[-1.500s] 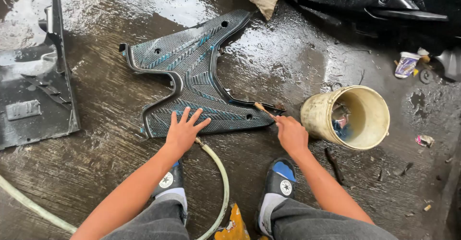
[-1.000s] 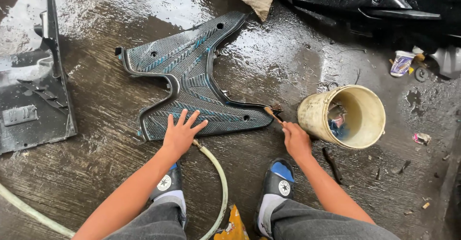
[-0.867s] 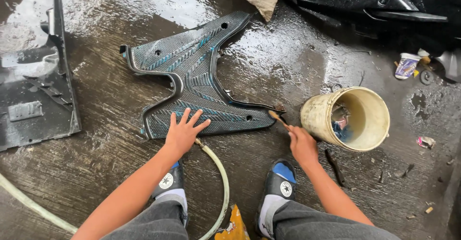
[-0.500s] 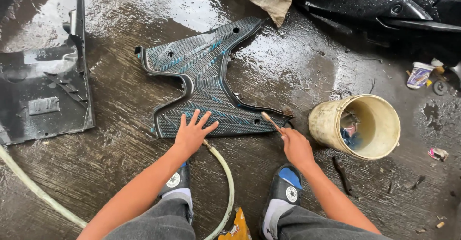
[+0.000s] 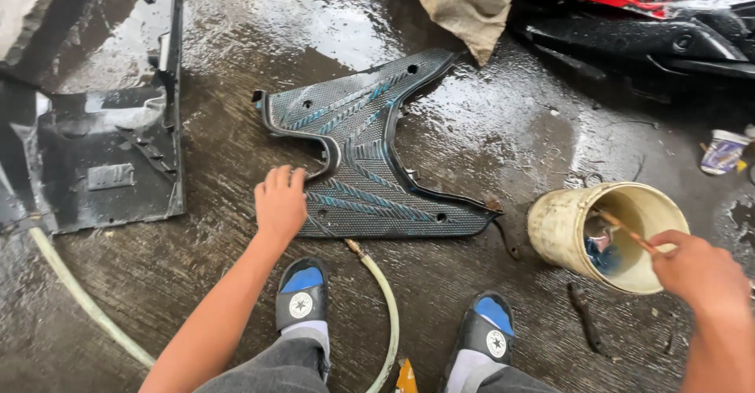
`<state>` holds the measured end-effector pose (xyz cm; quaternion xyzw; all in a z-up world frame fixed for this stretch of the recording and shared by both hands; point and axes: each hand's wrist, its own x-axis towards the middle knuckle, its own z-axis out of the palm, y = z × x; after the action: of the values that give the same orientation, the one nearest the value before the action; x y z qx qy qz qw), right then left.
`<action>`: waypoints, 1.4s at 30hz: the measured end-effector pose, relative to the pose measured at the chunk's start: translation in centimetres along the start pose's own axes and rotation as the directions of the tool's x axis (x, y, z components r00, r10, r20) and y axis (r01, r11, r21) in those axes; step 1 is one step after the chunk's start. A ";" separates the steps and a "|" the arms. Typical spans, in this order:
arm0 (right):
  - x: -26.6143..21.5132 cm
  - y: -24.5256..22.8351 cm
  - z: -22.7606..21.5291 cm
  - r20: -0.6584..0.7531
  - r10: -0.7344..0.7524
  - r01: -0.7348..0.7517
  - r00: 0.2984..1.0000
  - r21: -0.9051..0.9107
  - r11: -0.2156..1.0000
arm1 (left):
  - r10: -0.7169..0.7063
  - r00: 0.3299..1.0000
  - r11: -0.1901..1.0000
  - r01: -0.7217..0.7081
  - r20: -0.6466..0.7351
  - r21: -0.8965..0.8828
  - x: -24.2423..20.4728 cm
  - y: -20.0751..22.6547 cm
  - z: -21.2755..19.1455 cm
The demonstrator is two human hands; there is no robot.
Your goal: Cleaning a motorcycle floorboard with a brush and soapy water
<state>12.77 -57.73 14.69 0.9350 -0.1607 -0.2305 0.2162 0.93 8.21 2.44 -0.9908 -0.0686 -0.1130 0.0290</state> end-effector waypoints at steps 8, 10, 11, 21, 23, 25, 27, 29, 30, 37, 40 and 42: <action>0.9 -6.6 0.7 0.116 -0.221 0.200 0.968 0.170 0.965 | -0.218 0.854 0.949 0.299 0.472 -0.104 0.0 -2.8 1.5; 1.4 -4.9 0.8 0.169 -0.174 0.158 0.970 0.108 0.982 | -0.253 0.823 0.917 0.372 0.508 -0.146 0.6 -2.3 0.3; 2.1 -3.4 1.6 0.125 -0.120 0.118 0.985 0.020 0.993 | -0.225 0.836 0.923 0.347 0.500 -0.165 0.7 -2.1 0.0; -11.3 -8.5 -12.0 -0.216 -0.240 0.322 0.947 0.589 0.741 | -0.080 0.826 0.860 0.341 0.558 -0.381 -3.8 5.6 0.6; -11.3 -13.8 -9.7 -0.197 -0.370 0.384 0.908 0.745 0.546 | 0.002 0.755 0.868 0.323 0.655 -0.376 -4.3 6.7 0.9; -11.7 -18.4 -6.6 -0.210 -0.489 0.393 0.846 0.866 0.309 | 0.083 0.665 0.881 0.298 0.742 -0.367 -4.6 7.8 1.1; -12.7 -22.8 -2.6 -0.208 -0.576 0.389 0.791 0.896 0.212 | 0.141 0.630 0.908 0.225 0.764 -0.354 -5.2 8.8 1.1; -14.2 -25.8 1.2 -0.196 -0.600 0.389 0.776 0.897 0.209 | 0.188 0.613 0.900 0.204 0.767 -0.384 -5.6 9.5 0.7; -14.7 -27.5 2.9 -0.194 -0.629 0.400 0.753 0.894 0.203 | 0.226 0.604 0.890 0.192 0.764 -0.414 -5.6 9.8 0.5; -17.4 -29.8 7.1 -0.225 -0.644 0.468 0.731 0.852 0.234 | 0.317 0.599 0.812 0.230 0.735 -0.537 -5.6 11.4 -0.7; -18.0 -29.5 6.9 -0.267 -0.668 0.508 0.695 0.839 0.193 | 0.314 0.592 0.807 0.247 0.743 -0.537 -5.6 11.3 -0.3; -17.6 -28.8 7.0 -0.320 -0.643 0.575 0.696 0.784 0.233 | 0.323 0.569 0.813 0.242 0.757 -0.529 -5.5 11.2 -0.1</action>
<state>0.24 -28.37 1.65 0.8920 0.1183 -0.2201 -0.3767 -2.79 -3.60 0.84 -0.8868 -0.0119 0.3454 -0.3068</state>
